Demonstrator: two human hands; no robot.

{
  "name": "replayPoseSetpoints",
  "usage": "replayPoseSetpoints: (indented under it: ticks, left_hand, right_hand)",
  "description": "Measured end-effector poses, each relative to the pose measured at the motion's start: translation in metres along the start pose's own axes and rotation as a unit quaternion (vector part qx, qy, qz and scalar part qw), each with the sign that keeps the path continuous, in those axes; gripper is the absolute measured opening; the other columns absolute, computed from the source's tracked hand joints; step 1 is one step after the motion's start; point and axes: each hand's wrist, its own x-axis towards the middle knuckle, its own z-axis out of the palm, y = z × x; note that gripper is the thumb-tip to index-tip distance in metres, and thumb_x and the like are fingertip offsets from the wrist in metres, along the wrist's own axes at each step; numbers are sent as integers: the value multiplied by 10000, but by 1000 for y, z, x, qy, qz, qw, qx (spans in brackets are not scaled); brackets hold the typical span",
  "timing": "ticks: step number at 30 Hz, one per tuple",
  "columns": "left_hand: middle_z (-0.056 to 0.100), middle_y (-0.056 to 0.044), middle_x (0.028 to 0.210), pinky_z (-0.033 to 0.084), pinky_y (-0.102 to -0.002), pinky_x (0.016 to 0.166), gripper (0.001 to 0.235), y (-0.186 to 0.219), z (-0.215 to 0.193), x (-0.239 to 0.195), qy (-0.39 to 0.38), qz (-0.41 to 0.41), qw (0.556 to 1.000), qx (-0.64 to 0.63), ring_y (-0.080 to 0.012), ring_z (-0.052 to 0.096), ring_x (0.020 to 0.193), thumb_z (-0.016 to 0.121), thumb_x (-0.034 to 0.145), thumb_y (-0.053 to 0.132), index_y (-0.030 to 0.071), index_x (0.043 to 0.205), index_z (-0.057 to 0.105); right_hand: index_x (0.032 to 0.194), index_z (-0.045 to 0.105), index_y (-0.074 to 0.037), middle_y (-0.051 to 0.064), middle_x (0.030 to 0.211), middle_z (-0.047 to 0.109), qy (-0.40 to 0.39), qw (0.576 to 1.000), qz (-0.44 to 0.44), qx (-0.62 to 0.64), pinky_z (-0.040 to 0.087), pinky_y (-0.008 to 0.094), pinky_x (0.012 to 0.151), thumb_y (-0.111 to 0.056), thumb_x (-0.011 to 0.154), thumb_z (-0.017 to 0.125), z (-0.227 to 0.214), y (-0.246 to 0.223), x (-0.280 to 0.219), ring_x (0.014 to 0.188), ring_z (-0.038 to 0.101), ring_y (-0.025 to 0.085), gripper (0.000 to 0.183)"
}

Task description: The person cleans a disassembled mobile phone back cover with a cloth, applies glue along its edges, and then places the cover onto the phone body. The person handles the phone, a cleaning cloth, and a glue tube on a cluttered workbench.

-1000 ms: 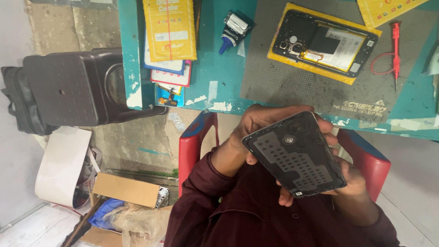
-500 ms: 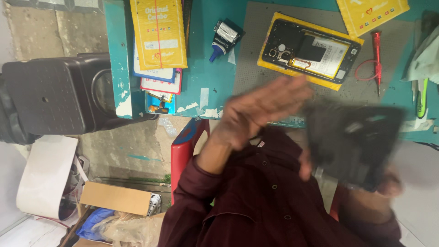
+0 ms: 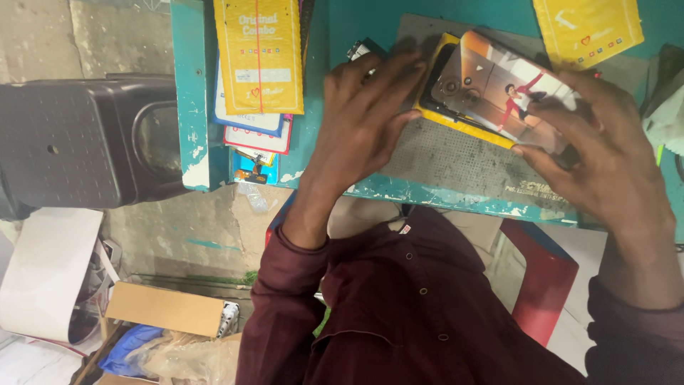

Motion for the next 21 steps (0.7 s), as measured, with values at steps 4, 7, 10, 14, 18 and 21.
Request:
replayPoseSetpoints:
  ticks: [4,7,10,14,18,21]
  left_hand:
    - [425,-63,1590,302,-578,1172,675,-5,10,13,-79,14,996,50,-319,397,1410,837,900,292,76,1479,565]
    - [408,-52,1611,279,-597,1200,727,-10,16,18,-101,25,993,57,-301,383,1445,854,868,269,73,1497,546]
    - [408,-54,1621,260,-590,1217,765,-17,19,23,-117,38,991,58,-289,370,1472,867,840,237,71,1507,531]
    - [404,-46,1648,243,-570,1239,794,-23,19,25,-130,57,987,69,-262,364,1504,868,849,208,56,1540,507]
    - [418,-50,1639,233,-563,1243,790,-23,17,25,-135,58,987,64,-244,384,1493,859,843,190,44,1536,510]
    - [427,-53,1621,229,-580,1233,751,-23,18,25,-141,59,986,66,-248,392,1487,848,856,170,50,1523,524]
  right_hand:
    - [1189,735,-59,120,1530,530,18,999,-21,-16,548,422,1079,-136,793,921,6,1,1,1372,566,343,444]
    - [1196,745,-65,119,1529,531,7,1000,-12,-12,540,416,1086,-144,789,920,10,4,-1,1371,566,337,450]
    - [1169,756,-59,133,1492,535,2,1000,-14,-12,535,449,1116,-147,754,919,11,7,1,1354,563,359,454]
    - [1166,764,-65,134,1481,537,-6,1000,-21,-5,536,451,1103,-160,750,915,13,9,5,1342,565,370,452]
    - [1200,765,-78,125,1511,535,-13,1000,-26,1,537,455,1145,-160,773,907,16,13,6,1380,567,359,457]
    - [1208,764,-85,130,1517,528,-14,1000,-27,-2,540,448,1127,-171,791,910,19,17,4,1374,565,354,451]
